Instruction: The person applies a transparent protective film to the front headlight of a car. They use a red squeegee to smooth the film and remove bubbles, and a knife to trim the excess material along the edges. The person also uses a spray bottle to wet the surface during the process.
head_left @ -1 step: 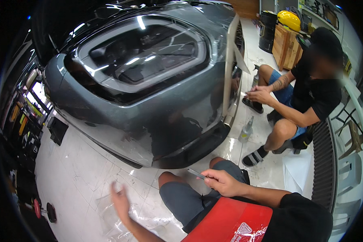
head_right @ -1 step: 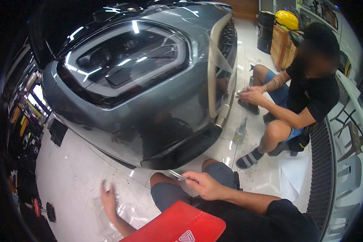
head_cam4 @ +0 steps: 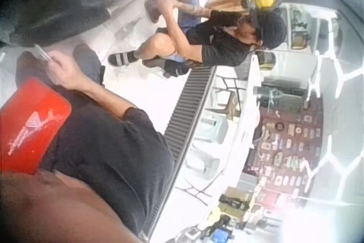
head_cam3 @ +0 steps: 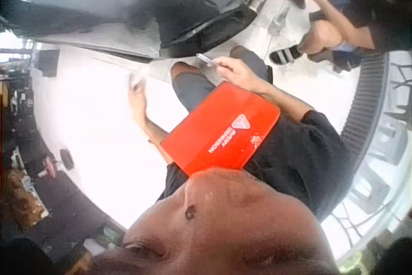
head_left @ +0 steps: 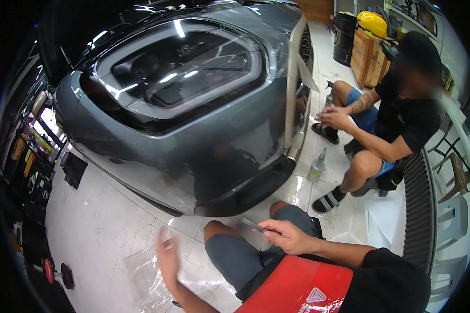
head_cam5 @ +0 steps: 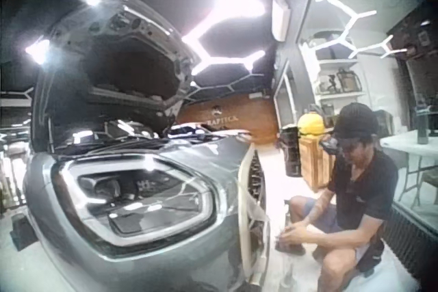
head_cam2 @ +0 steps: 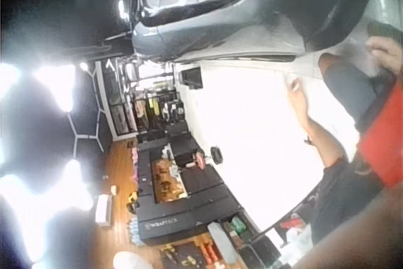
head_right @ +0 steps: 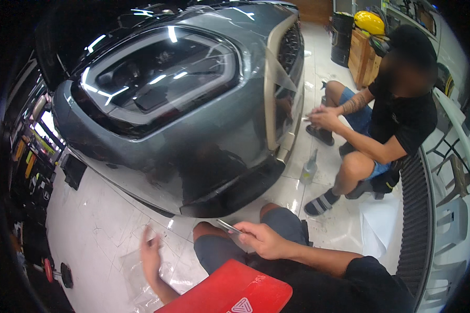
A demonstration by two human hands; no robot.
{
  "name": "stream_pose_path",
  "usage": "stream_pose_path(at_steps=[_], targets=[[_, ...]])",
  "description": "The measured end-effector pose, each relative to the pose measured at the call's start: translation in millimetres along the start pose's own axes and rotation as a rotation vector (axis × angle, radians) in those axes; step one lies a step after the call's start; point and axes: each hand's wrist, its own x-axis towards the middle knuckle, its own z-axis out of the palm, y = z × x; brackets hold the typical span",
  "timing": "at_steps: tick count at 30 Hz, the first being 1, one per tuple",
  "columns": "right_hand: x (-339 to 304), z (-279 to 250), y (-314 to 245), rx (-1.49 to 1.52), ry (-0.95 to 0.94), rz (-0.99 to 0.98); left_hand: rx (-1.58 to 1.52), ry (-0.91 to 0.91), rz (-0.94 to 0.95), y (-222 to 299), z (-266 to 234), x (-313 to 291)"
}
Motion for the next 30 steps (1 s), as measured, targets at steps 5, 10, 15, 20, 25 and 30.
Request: stream_pose_path(at_steps=[5, 10, 15, 20, 25, 30], targets=[[12, 16, 3, -0.045, -0.027, -0.319, -0.661, -0.856, 0.283, 86, 132, -64], [10, -7, -13, -0.179, -0.064, -0.302, -0.883, -0.728, 0.182, 117, 176, -72], [14, 5, 9, -0.077, -0.079, -0.39, -0.682, -0.416, 0.088, 95, 166, -82], [7, -7, -7, -0.161, -0.305, -0.125, -0.71, 0.222, 0.032, 74, 85, -101], [2, 8, -90, -0.051, -0.322, -0.837, -0.505, 0.51, 0.06, 114, -17, -148], [-9, 87, -176, 0.085, -1.141, -1.233, 0.232, 1.047, -0.016, 148, -77, -321]])
